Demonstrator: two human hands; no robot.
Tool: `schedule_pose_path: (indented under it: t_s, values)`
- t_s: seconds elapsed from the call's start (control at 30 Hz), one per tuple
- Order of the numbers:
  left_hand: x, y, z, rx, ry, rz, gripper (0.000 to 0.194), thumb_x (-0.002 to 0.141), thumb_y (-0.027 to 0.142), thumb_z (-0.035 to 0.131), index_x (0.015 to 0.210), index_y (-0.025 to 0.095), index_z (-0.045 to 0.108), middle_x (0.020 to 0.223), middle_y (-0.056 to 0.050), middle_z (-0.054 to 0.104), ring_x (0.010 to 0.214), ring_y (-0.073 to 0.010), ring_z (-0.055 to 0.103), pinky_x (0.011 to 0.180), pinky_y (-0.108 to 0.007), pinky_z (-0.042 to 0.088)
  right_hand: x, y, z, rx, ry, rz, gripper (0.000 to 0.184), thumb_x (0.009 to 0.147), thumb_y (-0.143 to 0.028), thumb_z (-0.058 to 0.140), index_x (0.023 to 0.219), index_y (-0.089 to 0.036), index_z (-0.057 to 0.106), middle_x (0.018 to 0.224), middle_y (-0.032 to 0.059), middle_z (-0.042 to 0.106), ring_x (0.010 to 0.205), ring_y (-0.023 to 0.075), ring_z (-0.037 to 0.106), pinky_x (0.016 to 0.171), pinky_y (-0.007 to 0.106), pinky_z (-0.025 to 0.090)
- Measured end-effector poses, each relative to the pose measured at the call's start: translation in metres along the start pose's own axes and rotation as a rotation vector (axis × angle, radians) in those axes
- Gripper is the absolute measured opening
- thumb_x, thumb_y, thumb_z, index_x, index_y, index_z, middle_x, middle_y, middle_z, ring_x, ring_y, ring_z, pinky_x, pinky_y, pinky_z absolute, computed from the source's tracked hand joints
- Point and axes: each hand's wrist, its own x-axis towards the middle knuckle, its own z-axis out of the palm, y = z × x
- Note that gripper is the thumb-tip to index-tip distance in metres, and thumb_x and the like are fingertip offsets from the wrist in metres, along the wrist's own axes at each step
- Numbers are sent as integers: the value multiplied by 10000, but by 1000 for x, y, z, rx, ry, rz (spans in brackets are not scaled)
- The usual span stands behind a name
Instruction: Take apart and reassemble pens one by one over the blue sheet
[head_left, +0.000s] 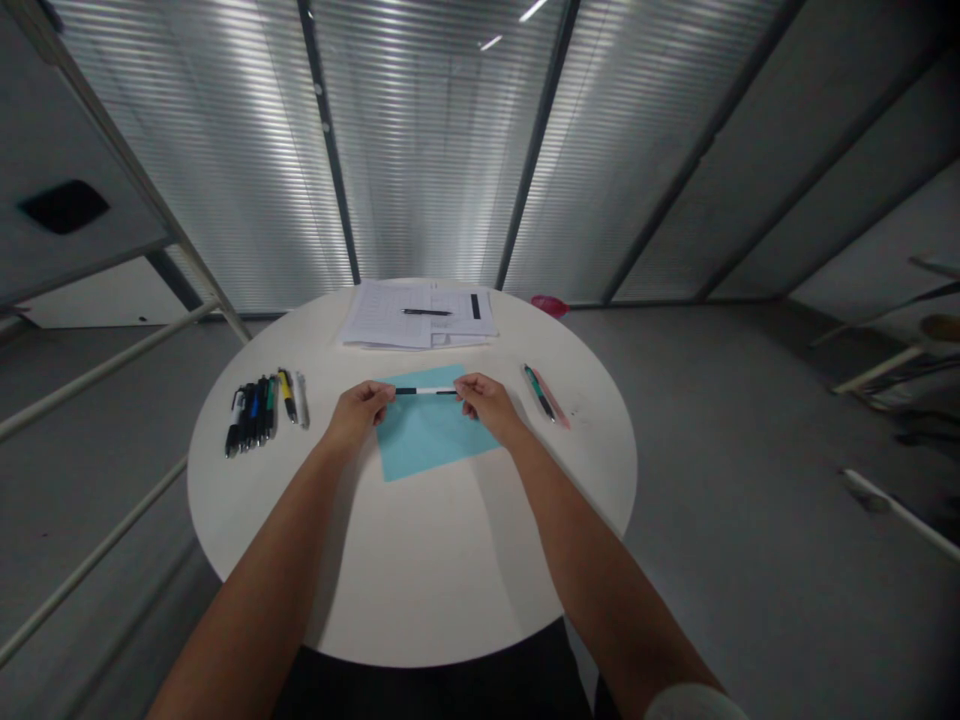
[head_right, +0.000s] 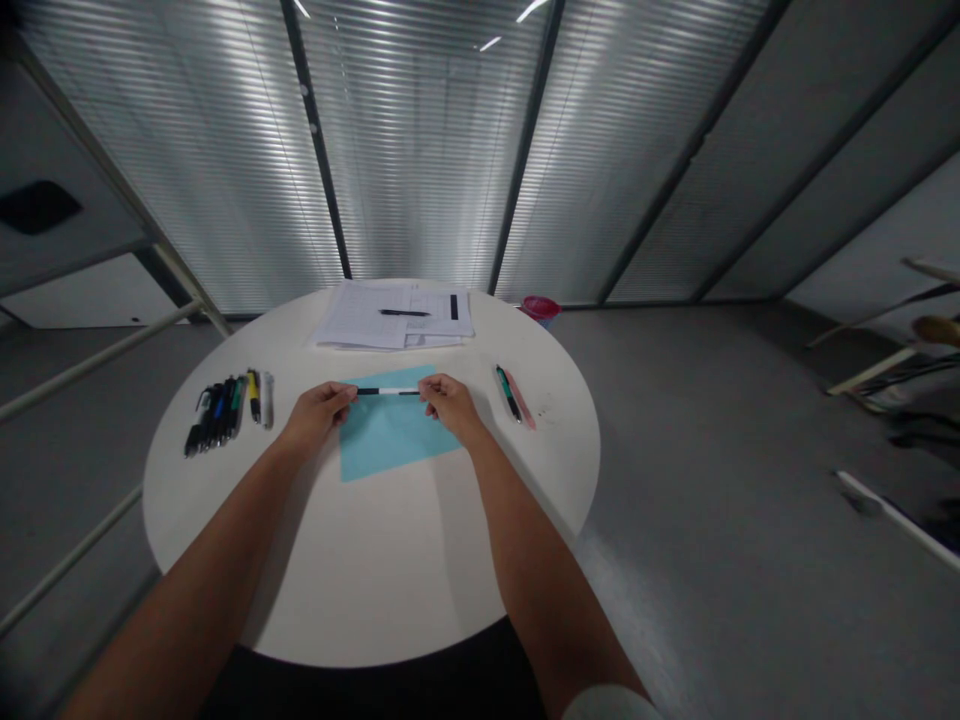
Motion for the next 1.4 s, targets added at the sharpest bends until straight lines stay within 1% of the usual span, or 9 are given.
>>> schedule_pose_path:
  t_s: [0.23,0.33,0.43,0.6,0.7,0.9,1.07,1.17,1.4]
  values:
    - [0,-1,1,-28,51,-4,317,686,425,729,659,133,610,652,-45,594,472,-76,443,440,-227,290,0,2,-1,-33,5,-25,320,690,-418,671,907,-187,624,754,-17,607,459,59,515,403,192,365]
    - [1,-1,0,-14,34,-14,305,704,422,717,687,133,621,585,-15,545,467,-74,430,436,-217,279,-1,1,0,-48,13,-20,325,701,-434,658,904,-183,621,750,-19,608,461,56,516,406,187,370]
    - [1,-2,-1,-16,7,-10,289,722,414,704,716,134,630,540,7,497,471,-76,428,446,-212,288,-1,0,0,-43,13,-10,305,750,-466,597,852,-180,605,690,-26,597,449,61,514,400,185,366]
    - [2,-3,-2,-46,-7,3,281,711,404,717,741,135,641,578,-4,520,483,-75,432,450,-212,289,-1,-1,1,-46,5,-10,305,786,-479,549,720,-181,550,542,-46,532,424,72,497,395,185,361]
    - [1,-2,-2,-42,-6,-3,281,716,407,712,741,137,640,585,-3,518,484,-73,425,447,-211,282,-1,-2,2,-21,6,-2,277,740,-447,604,803,-177,586,620,-37,577,430,65,502,387,185,355]
    - [-1,3,1,-51,-1,-18,275,716,396,713,733,137,619,636,-13,548,497,-72,432,450,-210,289,-1,0,1,-1,24,-30,358,681,-393,664,970,-194,595,778,-31,605,440,56,523,388,191,372]
    - [-2,4,2,-69,-11,-21,264,711,371,719,783,134,625,719,-31,592,502,-67,435,445,-207,280,1,0,1,-7,9,39,294,748,-466,586,798,-176,584,612,-28,587,434,71,511,390,187,361]
    - [-2,3,1,-78,-11,-16,259,712,356,719,820,135,635,740,-34,602,510,-69,448,449,-207,286,1,0,1,-12,8,54,292,744,-466,599,775,-176,575,550,-37,559,428,78,504,390,187,359]
    - [0,0,1,-94,11,-16,257,710,366,721,777,136,627,716,-28,590,489,-62,429,437,-208,274,0,3,0,-35,25,-26,333,675,-422,682,903,-187,616,815,-7,625,450,47,510,401,189,367]
